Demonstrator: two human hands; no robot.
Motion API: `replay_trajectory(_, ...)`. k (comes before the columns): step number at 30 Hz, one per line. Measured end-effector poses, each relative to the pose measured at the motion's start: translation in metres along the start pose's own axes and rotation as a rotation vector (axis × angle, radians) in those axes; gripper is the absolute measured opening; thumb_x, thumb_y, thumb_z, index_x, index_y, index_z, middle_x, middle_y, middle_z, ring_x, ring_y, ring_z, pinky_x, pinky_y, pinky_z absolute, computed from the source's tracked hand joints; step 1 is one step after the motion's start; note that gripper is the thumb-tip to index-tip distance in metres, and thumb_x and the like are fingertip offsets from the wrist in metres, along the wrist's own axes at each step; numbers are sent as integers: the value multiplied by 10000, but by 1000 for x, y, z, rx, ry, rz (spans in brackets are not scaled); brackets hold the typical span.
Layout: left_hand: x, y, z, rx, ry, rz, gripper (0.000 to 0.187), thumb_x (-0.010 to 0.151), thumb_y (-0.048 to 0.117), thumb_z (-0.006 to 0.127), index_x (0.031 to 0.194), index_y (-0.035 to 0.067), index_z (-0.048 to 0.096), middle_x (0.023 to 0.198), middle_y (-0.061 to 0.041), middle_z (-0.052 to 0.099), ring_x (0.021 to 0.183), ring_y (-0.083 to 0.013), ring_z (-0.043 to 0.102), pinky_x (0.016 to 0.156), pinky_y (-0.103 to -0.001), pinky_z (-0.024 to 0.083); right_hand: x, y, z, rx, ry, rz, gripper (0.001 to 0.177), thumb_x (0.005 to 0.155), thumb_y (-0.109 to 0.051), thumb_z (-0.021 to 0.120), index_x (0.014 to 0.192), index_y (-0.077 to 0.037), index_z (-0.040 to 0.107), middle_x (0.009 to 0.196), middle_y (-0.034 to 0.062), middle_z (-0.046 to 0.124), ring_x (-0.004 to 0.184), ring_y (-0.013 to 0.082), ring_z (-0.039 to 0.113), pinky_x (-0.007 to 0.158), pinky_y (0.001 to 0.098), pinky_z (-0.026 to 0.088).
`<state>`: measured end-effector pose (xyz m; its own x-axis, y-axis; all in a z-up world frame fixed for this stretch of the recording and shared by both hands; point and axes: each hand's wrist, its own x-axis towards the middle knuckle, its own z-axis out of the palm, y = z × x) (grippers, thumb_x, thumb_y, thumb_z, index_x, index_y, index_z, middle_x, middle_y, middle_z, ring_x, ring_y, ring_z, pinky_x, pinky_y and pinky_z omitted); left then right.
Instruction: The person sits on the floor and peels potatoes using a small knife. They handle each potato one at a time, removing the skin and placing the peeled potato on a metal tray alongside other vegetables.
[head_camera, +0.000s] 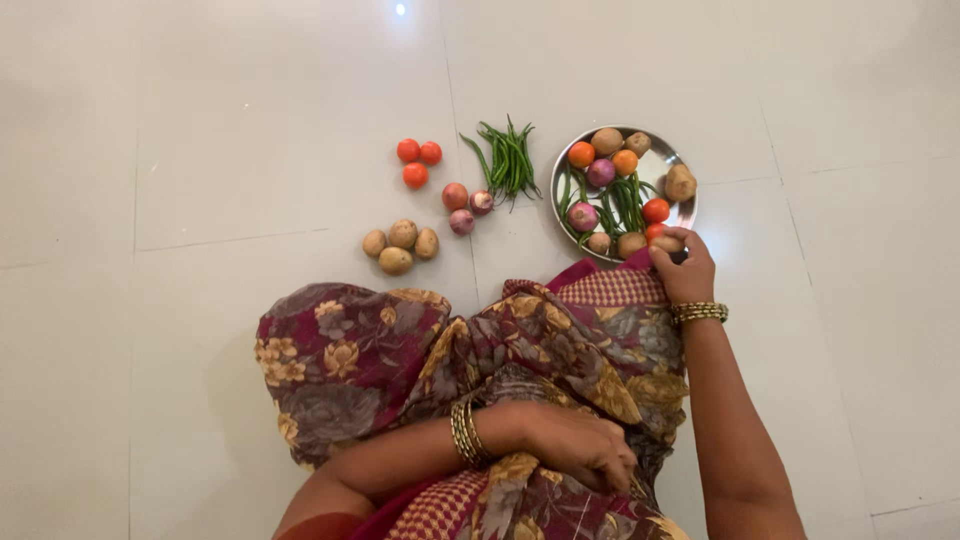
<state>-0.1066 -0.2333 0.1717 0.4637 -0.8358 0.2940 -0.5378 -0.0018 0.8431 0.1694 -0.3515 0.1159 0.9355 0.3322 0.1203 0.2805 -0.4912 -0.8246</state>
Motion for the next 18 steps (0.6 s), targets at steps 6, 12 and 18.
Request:
replay_trajectory(6,-5,57,-52,248,-242,-299,178,915,301,712,1066,254,793,992,-7,650,950,-228,518,707,-356,453,3,10,6,-136,63,-117,341,854,-173,795,1164,-66,703,1189,131,699,1097,273,674,979,388,530)
replay_trajectory(12,15,53,-26,-34,79,33,223,909,98,703,1125,142,734,1108,-6,686,1053,-181,610,868,-383,537,6,15,11,-206,68,-151,355,828,-181,805,1153,-79,707,1203,152,682,1125,321,654,1001,422,516)
replay_trajectory(18,20,43,3,1,120,21,179,914,83,680,1089,111,706,1123,-9,707,1102,-206,629,894,-390,541,10,21,14,-255,54,-169,336,831,-170,788,1144,-85,703,1167,162,671,1099,345,642,976,439,514)
